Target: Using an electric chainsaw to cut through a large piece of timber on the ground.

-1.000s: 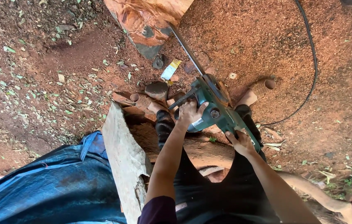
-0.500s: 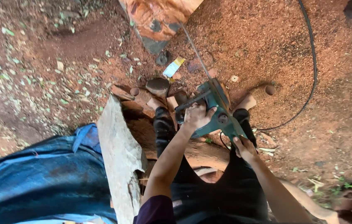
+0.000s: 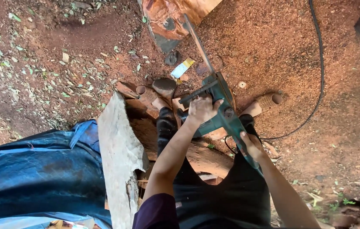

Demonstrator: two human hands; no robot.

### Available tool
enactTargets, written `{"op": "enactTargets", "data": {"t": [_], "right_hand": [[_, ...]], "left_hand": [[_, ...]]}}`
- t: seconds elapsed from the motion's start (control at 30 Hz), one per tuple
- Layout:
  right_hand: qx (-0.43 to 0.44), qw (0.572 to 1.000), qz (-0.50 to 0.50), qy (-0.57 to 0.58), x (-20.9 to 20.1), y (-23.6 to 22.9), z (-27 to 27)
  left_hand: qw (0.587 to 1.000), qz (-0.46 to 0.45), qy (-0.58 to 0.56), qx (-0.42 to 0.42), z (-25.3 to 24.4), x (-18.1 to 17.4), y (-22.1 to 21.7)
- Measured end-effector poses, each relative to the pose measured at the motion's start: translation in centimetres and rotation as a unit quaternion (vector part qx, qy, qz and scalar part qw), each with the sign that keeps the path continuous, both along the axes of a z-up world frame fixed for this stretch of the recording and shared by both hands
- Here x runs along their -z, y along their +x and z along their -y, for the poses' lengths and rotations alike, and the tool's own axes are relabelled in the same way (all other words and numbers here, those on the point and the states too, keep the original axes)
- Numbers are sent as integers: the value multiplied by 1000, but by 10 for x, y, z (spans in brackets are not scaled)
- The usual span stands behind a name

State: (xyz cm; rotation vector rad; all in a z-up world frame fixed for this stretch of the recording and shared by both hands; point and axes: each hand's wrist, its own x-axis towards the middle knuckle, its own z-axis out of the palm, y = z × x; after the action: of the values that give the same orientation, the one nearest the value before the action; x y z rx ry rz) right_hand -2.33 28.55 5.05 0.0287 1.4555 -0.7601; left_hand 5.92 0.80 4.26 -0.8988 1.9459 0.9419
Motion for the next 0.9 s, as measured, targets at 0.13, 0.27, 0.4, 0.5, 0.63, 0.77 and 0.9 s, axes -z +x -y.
{"op": "enactTargets", "data": {"t": [0.13, 0.27, 0.4, 0.5, 0.63, 0.77, 0.9], "right_hand": [[14, 1000, 12, -1, -4, -5, 8], [33, 999, 40, -5, 0, -9, 2], [32, 999, 43, -1, -6, -15, 9], [21, 998, 54, -6, 2, -17, 2], [31, 997, 68, -1, 4, -18, -3], [18, 997, 75, -6, 5, -19, -5], [15, 997, 77, 0, 2, -19, -7]], "left_hand": [[1000, 13, 21, -6, 6, -3, -10], [998, 48, 32, 7, 10, -10, -19], [997, 68, 34, 8, 10, -9, -28], [998, 56, 34, -5, 8, -11, -29], [997, 67, 30, -1, 5, -9, -35], [997, 63, 42, -4, 2, -18, -36], [997, 74, 37, -1, -8, -1, -30]]}}
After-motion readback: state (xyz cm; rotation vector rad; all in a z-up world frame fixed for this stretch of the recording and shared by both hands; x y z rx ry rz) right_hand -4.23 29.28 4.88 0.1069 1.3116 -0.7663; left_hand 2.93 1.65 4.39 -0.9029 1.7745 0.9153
